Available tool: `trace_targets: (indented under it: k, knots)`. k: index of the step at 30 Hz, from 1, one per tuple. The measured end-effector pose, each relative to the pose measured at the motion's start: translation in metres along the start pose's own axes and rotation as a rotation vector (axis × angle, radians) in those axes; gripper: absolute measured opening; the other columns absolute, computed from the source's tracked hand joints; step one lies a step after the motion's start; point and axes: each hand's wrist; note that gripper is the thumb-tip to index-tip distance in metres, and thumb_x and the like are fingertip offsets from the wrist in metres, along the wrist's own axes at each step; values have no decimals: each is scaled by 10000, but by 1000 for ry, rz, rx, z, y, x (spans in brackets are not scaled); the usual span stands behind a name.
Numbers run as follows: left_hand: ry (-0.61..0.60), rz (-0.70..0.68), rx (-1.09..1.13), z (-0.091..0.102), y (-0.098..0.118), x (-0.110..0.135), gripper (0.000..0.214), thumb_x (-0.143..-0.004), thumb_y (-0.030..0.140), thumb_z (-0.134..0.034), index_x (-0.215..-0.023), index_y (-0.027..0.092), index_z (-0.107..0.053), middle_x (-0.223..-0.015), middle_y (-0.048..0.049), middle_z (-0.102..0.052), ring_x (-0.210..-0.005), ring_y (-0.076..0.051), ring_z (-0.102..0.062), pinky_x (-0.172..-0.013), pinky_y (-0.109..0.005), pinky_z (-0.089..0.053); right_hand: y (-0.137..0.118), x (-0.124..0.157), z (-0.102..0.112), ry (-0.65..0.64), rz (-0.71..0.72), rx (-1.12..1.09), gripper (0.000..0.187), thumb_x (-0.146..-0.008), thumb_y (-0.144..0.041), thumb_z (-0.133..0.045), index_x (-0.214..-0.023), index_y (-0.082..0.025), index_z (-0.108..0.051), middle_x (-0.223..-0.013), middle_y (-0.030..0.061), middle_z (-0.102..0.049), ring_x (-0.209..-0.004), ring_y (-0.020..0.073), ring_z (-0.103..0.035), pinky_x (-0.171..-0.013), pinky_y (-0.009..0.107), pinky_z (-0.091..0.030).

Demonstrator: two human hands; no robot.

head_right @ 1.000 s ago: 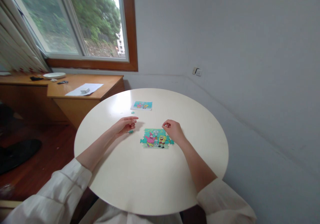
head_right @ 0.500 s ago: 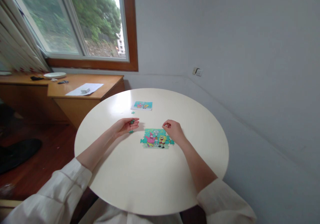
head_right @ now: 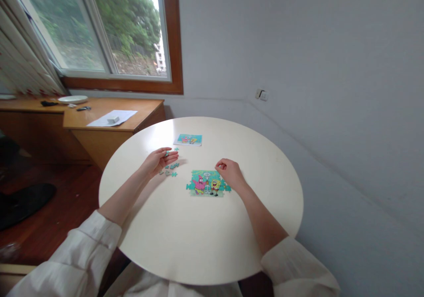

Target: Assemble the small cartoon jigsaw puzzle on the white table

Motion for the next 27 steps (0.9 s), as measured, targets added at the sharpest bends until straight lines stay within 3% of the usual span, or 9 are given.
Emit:
trace_targets:
  k: [6, 11, 16, 22, 27]
  knots:
    - [125, -182, 1, 12, 7, -5, 64, -794, 83, -440, -802, 138, -407, -771, -113, -643, -669, -151, -634, -755, -360, -480, 2, 0, 0, -1, 13, -1, 131, -645, -261, -524, -650, -160, -607, -540, -12, -509, -532, 110, -453, -519, 225, -357]
    - [123, -164, -45, 13, 6, -5, 78, -765, 84, -475, -716, 130, -436, -764, -101, -636, -693, -145, -624, -752, -345, -470, 3, -1, -1, -7, 15, 4, 128, -643, -254, -527, -656, -158, -611, -547, -13, -509, -533, 108, -453, -526, 225, -356]
    - [106, -168, -117, 13, 4, -5, 40, -651, 93, -579, -655, 104, -541, -754, -62, -613, -713, -119, -581, -743, -289, -448, 3, 0, -1, -8, 2, -2, 126, -646, -255, -527, -655, -158, -606, -542, -16, -503, -529, 106, -449, -522, 223, -350]
    - [153, -178, -243, 18, 2, -7, 138, -563, 180, -675, -669, 110, -621, -631, -2, -544, -568, -65, -465, -566, -208, -358, 3, 0, -1, -5, 5, -5, 125, -644, -254, -526, -660, -160, -608, -543, -16, -508, -524, 105, -448, -516, 222, -349]
    - [58, -185, -263, 14, 0, -3, 156, -573, 199, -675, -685, 107, -617, -550, 19, -504, -495, -49, -419, -508, -195, -326, 1, 0, -1, -5, 7, -8, 128, -645, -263, -523, -650, -163, -602, -534, -15, -501, -520, 107, -447, -509, 221, -349]
Point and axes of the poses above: each hand's wrist, its own x-axis away from the middle knuckle, its own z-axis out of the back of the hand, y = z × x
